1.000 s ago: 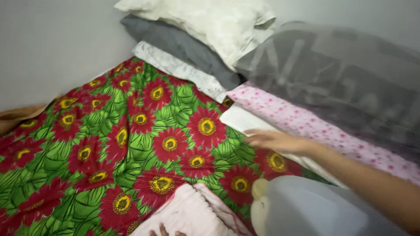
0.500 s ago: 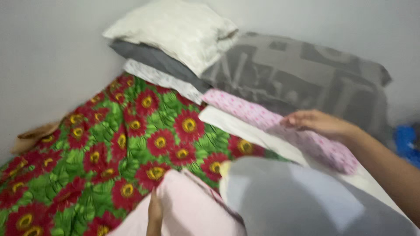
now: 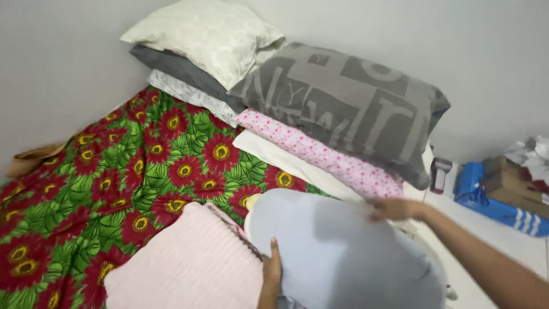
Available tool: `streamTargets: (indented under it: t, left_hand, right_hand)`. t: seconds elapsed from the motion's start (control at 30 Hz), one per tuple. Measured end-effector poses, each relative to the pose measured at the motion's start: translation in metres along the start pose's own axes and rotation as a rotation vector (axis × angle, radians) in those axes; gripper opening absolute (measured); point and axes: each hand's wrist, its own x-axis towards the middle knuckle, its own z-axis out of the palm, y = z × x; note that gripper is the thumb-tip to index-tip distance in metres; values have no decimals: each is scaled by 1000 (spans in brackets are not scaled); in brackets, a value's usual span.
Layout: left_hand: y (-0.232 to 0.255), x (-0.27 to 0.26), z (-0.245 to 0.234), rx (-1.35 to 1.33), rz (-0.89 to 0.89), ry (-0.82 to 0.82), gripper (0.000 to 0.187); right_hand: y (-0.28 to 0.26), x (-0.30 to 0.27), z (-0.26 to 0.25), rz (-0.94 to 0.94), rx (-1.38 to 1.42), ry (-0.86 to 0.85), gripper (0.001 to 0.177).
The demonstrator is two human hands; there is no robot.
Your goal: The person manipulates a large plush pillow on a bed, using scissors to cut a seam and then pulling the fabric to open it. They continue to adjust the pillow and handle a folded towel nearby.
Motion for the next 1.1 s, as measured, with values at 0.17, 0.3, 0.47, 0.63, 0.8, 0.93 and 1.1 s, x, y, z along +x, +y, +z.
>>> streamTargets:
  t: [0.17,0.3,0.47,0.63,0.8,0.93,1.1]
  left_hand:
    - [1,-16,-22,205,-216,-218,117]
    - [5,-33,-18,263,-130,-40,112]
    - [38,-59,-3,293,101,137,95]
    - [119,-91,-11,90,417,141,83]
    - [220,-139,-30,145,447,192,78]
    - [288,-183,-42,-187,559,79,78]
    - [364,-200,-53,-298,703,-19,82]
  right_hand:
    - [15,-8,71,106,-42,59,103]
    - [22,4,104,145,-102,317,65]
    - [51,15,94,171,83,602,47]
    - [34,-22,12,-193,2,1098,43]
    - [-61,-120,-81,-39,150,1052,33]
    - [-133,-187,-144,-200,34,1194,28]
    - [-186,-195,-243,-300,-294,1394,40]
